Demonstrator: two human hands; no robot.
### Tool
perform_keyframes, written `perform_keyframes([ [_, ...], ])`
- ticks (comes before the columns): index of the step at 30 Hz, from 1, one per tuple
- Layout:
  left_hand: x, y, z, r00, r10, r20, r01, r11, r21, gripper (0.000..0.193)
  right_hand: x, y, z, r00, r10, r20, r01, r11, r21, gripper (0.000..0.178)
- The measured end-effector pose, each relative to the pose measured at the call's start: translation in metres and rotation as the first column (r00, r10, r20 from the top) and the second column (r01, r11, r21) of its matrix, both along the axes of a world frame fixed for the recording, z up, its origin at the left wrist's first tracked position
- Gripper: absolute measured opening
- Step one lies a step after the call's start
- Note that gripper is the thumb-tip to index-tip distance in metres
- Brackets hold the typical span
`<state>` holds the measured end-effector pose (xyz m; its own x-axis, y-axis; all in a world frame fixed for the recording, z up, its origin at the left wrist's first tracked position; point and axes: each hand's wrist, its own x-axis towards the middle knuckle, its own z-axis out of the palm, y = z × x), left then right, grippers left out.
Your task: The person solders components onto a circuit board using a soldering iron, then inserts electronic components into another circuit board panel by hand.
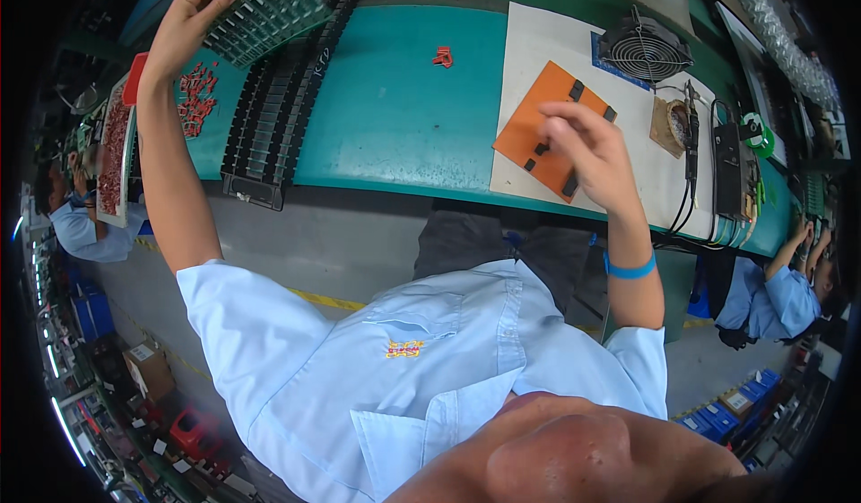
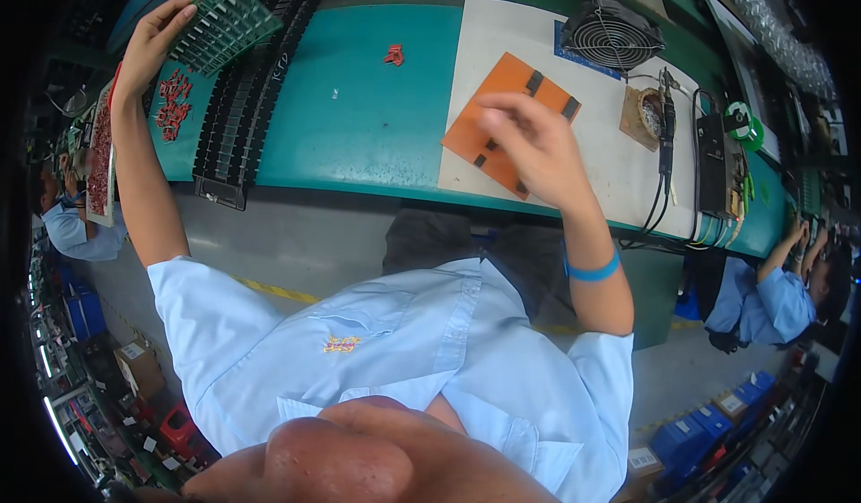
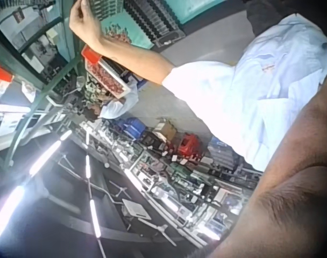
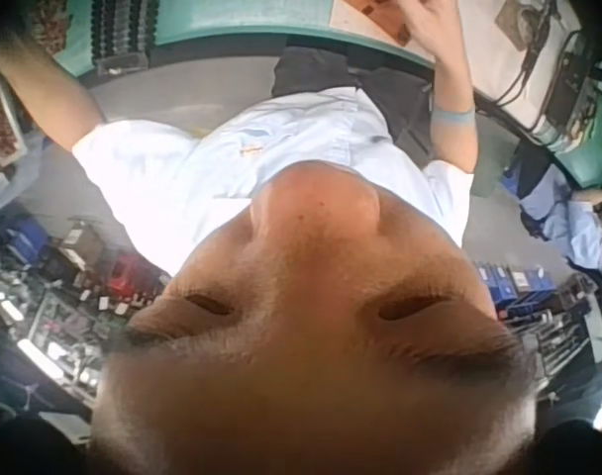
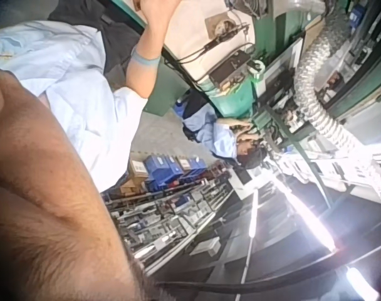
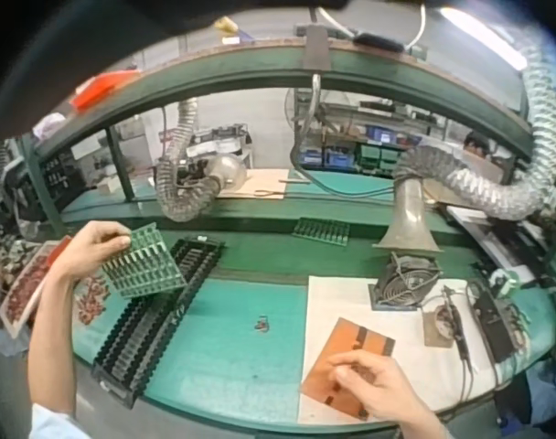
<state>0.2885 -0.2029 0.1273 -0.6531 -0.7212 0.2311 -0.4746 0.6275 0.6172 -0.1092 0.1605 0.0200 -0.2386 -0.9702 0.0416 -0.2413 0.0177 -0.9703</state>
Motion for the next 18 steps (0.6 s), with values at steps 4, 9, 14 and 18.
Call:
perform_keyframes([
  [4,-0.010,0.051,0.003,0.967,0.149,-0.205,-0.114,0.978,0.175,0.034,0.018,-0.064,0.005,0.815,0.266,-0.515,-0.220,0.964,0.150,0.036],
  [9,-0.035,0.114,-0.070,0.798,0.366,-0.478,-0.099,0.863,0.496,0.020,0.020,-0.129,-0.023,0.689,0.163,-0.706,-0.101,0.987,0.129,0.045],
  [14,-0.044,0.182,-0.148,0.722,0.493,-0.485,0.010,0.694,0.720,0.021,0.024,-0.147,-0.030,0.681,0.158,-0.715,-0.110,0.987,0.113,0.045],
  [18,-0.058,0.201,-0.163,0.772,0.492,-0.401,-0.006,0.638,0.770,0.034,0.022,-0.144,-0.031,0.769,0.188,-0.611,-0.129,0.982,0.141,0.043],
])
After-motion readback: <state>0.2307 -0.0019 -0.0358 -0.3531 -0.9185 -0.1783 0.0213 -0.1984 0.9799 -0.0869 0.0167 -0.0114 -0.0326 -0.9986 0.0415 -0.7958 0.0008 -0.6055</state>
